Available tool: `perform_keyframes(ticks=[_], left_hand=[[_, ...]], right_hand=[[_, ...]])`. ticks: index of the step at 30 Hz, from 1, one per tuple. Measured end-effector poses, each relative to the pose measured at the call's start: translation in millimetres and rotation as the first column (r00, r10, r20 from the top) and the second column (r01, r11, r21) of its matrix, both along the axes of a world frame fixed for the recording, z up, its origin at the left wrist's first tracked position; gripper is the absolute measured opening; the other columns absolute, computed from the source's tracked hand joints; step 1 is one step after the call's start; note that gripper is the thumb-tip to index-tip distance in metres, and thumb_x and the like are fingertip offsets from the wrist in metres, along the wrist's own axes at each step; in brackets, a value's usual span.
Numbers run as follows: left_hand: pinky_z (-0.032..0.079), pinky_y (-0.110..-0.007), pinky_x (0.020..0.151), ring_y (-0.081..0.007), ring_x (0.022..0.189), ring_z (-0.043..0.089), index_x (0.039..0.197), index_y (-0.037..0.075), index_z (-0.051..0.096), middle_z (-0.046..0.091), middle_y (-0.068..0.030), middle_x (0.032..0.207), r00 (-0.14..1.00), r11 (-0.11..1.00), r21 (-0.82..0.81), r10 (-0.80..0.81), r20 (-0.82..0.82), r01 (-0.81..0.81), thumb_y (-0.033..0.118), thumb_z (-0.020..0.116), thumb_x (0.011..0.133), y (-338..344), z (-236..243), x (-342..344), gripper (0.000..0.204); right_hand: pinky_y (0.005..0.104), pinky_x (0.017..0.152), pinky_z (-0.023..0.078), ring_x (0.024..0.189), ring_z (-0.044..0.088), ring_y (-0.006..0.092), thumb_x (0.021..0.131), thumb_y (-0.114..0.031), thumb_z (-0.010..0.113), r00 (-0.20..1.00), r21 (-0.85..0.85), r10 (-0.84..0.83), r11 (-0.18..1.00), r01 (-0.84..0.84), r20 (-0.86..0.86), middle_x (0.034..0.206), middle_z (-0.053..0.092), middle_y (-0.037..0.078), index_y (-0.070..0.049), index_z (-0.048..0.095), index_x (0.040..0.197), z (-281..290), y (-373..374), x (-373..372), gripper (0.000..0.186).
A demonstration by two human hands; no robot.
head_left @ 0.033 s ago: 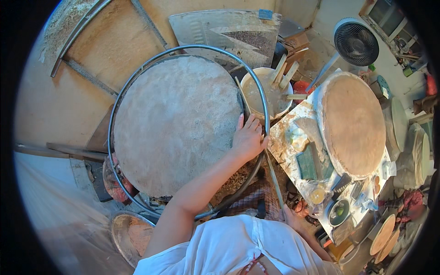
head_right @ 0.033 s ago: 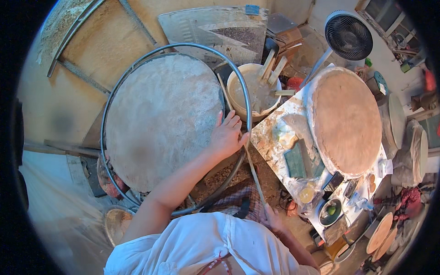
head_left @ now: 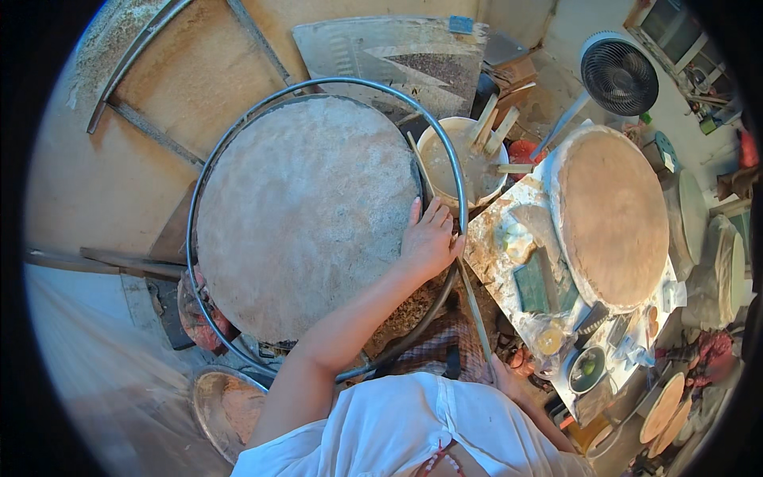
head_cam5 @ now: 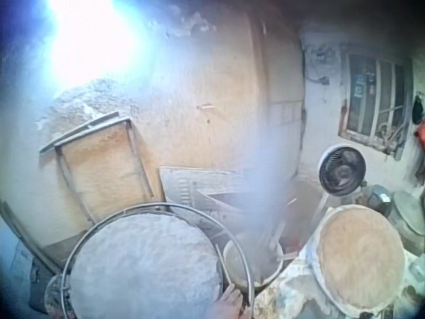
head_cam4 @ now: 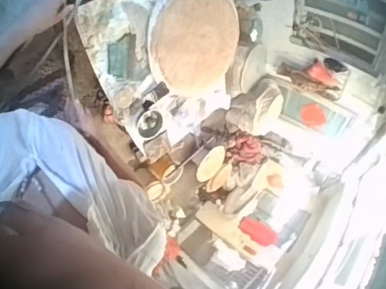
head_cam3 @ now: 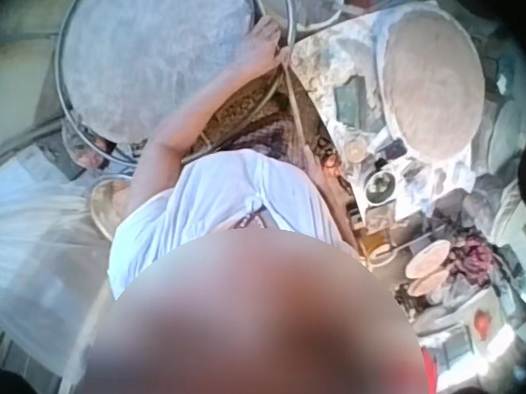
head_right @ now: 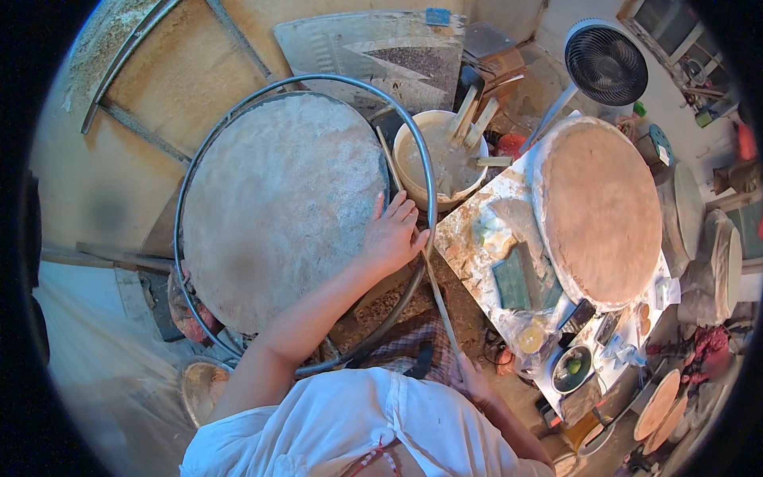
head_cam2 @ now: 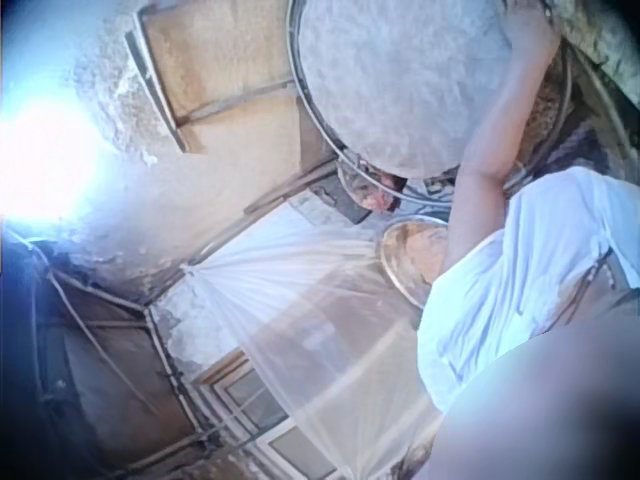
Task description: The person scoops batter from a metal bowl and spreads it in a circular motion on a large inverted dome-shaped pan using a wooden stick. They then lift the cooked flatbread with a cloth and place it on a nearby surface. The process repeats with additional batter scoops and spreading.
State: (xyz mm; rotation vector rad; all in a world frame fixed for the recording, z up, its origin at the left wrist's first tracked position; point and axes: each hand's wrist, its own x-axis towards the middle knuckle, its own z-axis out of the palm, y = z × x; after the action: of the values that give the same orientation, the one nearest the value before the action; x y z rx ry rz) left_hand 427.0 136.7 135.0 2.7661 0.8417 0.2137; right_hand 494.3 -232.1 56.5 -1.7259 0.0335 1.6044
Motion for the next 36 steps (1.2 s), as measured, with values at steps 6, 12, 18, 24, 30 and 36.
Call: perform_keyframes(ticks=[6,12,18,24,30,36], left_hand=[[0.016,-0.051,0.113,-0.0293,0.135,0.034,0.119,-0.007,0.057,0.05,-0.0168,0.132,0.998,0.999,-0.014,0.051,0.027,-0.05,0.037,0.054,0.09,7,9,1,0.053],[0.018,-0.051,0.113,-0.0304,0.138,0.03,0.129,-0.006,0.049,0.043,-0.0169,0.14,0.989,0.994,0.003,0.108,0.105,-0.109,0.039,0.054,0.091,15,-11,-27,0.059],[0.016,-0.049,0.114,-0.0282,0.141,0.024,0.134,-0.003,0.046,0.036,-0.0151,0.147,0.981,0.986,-0.121,0.133,0.144,-0.116,0.043,0.048,0.094,49,-16,-30,0.061],[0.016,-0.051,0.114,-0.0248,0.14,0.028,0.133,0.003,0.05,0.041,-0.009,0.145,0.953,0.963,-0.147,0.249,0.171,-0.225,0.037,0.049,0.094,50,-22,-51,0.052],[0.02,-0.054,0.111,-0.0259,0.136,0.035,0.129,0.007,0.054,0.045,-0.0069,0.142,0.904,0.939,-0.128,0.343,0.256,-0.32,0.028,0.054,0.091,23,-34,-115,0.044],[0.023,-0.055,0.109,-0.0282,0.133,0.039,0.127,0.006,0.054,0.046,-0.0084,0.14,0.849,0.895,-0.106,0.445,0.284,-0.433,0.021,0.058,0.087,-32,-35,-199,0.043]], right_hand=[[0.0286,0.047,0.035,0.053,0.044,0.0106,0.097,-0.036,0.05,0.997,0.003,-0.067,0.998,0.067,-0.032,0.06,0.048,-0.002,-0.006,0.053,0.07,22,29,8,0.04],[0.0284,0.047,0.031,0.05,0.038,0.0105,0.099,-0.038,0.043,0.892,0.108,0.296,0.93,-0.35,0.343,0.056,0.042,-0.002,-0.006,0.049,0.069,40,58,27,0.044],[0.0364,0.054,0.041,0.055,0.047,0.0185,0.097,-0.037,0.046,0.55,-0.064,0.394,0.85,-0.524,0.736,0.057,0.049,0.012,0.006,0.056,0.074,52,95,39,0.05],[0.0439,0.058,0.043,0.059,0.057,0.037,0.094,-0.039,0.053,0.584,-0.105,0.486,0.818,-0.565,0.65,0.064,0.054,0.025,0.005,0.054,0.074,49,99,38,0.048],[0.0431,0.059,0.046,0.063,0.06,0.0361,0.093,-0.039,0.055,0.562,-0.082,0.527,0.772,-0.631,0.637,0.069,0.059,0.025,0.005,0.059,0.082,55,88,-6,0.045],[0.0419,0.057,0.048,0.062,0.065,0.031,0.091,-0.038,0.059,0.567,-0.064,0.571,0.736,-0.674,0.594,0.066,0.061,0.023,0.004,0.061,0.09,61,63,-58,0.042]])
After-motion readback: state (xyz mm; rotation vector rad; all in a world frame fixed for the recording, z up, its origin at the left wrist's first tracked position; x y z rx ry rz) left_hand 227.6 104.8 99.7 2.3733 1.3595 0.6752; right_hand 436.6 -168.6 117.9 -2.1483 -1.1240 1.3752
